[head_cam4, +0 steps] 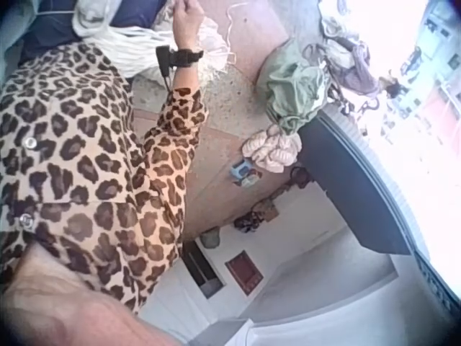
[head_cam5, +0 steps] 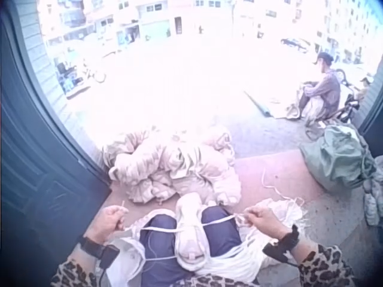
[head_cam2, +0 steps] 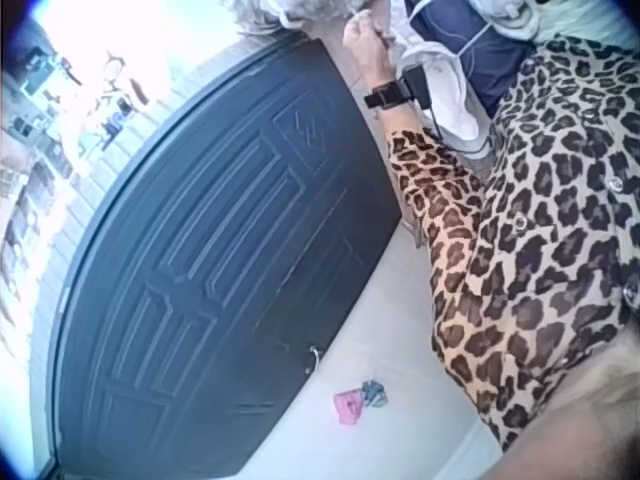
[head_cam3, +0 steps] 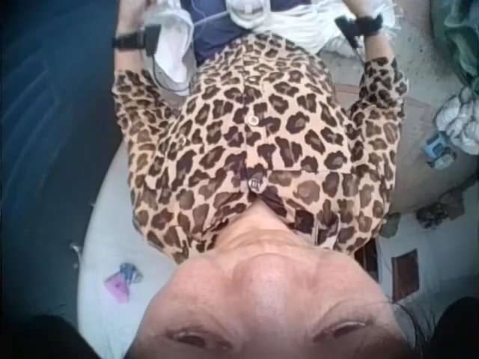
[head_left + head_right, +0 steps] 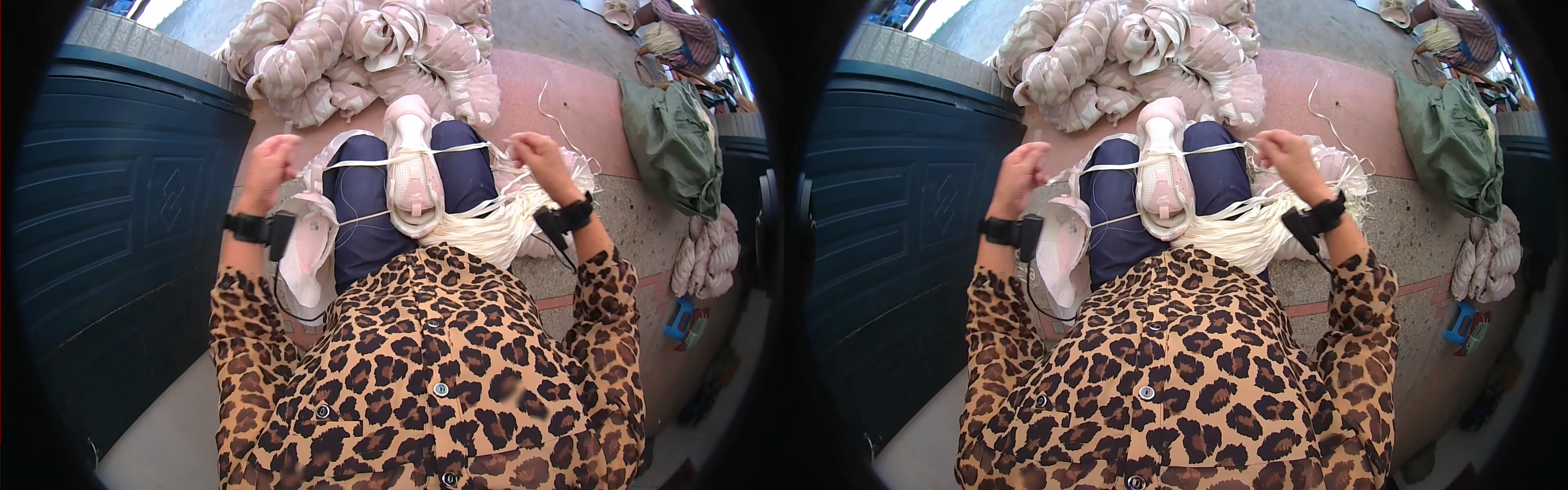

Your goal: Lacing a pair of white sneakers while sitting on the floor.

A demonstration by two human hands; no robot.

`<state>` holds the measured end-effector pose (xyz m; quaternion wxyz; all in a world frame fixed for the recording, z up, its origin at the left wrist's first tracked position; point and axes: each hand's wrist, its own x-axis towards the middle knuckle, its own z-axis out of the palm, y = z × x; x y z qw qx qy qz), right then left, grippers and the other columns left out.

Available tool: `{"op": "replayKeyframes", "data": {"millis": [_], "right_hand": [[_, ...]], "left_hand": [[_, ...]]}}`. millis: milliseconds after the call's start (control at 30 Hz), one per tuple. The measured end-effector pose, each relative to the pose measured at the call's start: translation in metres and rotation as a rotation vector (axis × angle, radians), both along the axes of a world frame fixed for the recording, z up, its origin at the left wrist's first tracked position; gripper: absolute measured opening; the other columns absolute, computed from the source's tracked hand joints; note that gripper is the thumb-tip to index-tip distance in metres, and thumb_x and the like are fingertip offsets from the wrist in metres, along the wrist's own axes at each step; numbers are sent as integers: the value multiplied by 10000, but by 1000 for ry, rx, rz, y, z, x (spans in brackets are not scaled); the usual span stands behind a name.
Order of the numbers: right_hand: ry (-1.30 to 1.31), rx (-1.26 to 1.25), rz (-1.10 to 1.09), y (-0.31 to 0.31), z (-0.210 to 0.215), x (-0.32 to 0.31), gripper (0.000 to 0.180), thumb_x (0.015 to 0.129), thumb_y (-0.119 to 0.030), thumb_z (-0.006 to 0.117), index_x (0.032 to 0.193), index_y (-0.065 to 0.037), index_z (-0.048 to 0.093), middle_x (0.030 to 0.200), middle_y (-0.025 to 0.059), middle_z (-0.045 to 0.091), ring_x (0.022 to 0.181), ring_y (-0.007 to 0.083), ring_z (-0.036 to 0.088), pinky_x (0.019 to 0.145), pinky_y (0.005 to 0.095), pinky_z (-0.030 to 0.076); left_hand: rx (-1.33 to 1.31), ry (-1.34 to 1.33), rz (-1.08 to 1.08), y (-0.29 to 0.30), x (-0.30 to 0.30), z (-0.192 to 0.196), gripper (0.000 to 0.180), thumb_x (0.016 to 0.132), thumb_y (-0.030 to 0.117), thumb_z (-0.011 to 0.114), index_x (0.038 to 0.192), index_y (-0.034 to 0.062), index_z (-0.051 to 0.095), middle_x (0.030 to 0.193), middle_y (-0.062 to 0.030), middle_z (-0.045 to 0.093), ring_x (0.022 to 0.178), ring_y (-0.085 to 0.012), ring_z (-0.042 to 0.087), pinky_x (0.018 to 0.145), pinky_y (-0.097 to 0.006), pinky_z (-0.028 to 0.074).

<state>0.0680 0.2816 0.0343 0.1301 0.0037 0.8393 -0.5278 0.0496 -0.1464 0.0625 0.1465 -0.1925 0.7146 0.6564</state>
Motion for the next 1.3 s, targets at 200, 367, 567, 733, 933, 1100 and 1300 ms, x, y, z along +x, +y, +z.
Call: {"op": "replayKeyframes", "data": {"millis": [200, 367, 567, 733, 933, 1100, 1300], "right_hand": [[119, 194, 236, -109, -25, -14, 135, 858, -130, 452, 867, -1, 491, 797, 205, 583, 766, 348, 562, 673, 374, 443], [163, 409, 302, -111, -26, -5, 145, 863, -140, 413, 915, -8, 445, 733, 214, 584, 719, 364, 582, 616, 438, 445], [340, 288, 497, -126, -8, 31, 152, 845, -141, 454, 893, -6, 405, 573, 176, 544, 547, 348, 571, 479, 436, 436], [357, 277, 538, -118, -13, 43, 149, 842, -131, 461, 911, -8, 414, 608, 173, 556, 572, 329, 582, 498, 412, 444], [300, 327, 465, -108, -11, 35, 141, 861, -132, 430, 932, -10, 421, 648, 185, 569, 624, 348, 585, 543, 426, 448], [220, 268, 271, -111, -19, 15, 183, 885, -181, 404, 931, -4, 413, 697, 223, 574, 676, 391, 565, 599, 470, 429], [173, 252, 311, -127, -17, 8, 189, 887, -183, 388, 932, -4, 432, 753, 227, 582, 758, 389, 564, 661, 457, 425]], "left_hand": [[-334, 203, -468, 113, -18, -65, 175, 802, 156, 591, 868, -5, 601, 698, -6, 559, 603, -64, 483, 516, -206, 388], [-246, 44, -523, 117, -27, -68, 170, 749, 124, 642, 808, -28, 598, 672, 0, 552, 608, -67, 481, 554, -215, 408], [-338, -11, -709, 116, -32, -65, 172, 711, 110, 655, 802, -18, 584, 687, 1, 552, 629, -65, 480, 586, -211, 416], [-286, 60, -604, 119, -28, -65, 180, 688, 114, 667, 783, -24, 602, 679, -2, 557, 623, -69, 479, 580, -214, 415], [-470, 181, -640, 126, -32, -67, 182, 687, 100, 634, 804, -37, 604, 684, -78, 603, 603, -123, 539, 585, -260, 445], [-646, 619, -610, 133, -29, -67, 103, 702, 31, 528, 780, -28, 560, 782, -227, 576, 735, -373, 574, 659, -389, 463], [-708, 677, -619, 109, -39, -67, 124, 767, 48, 529, 862, -32, 526, 772, -157, 575, 633, -306, 566, 613, -349, 480]]}}
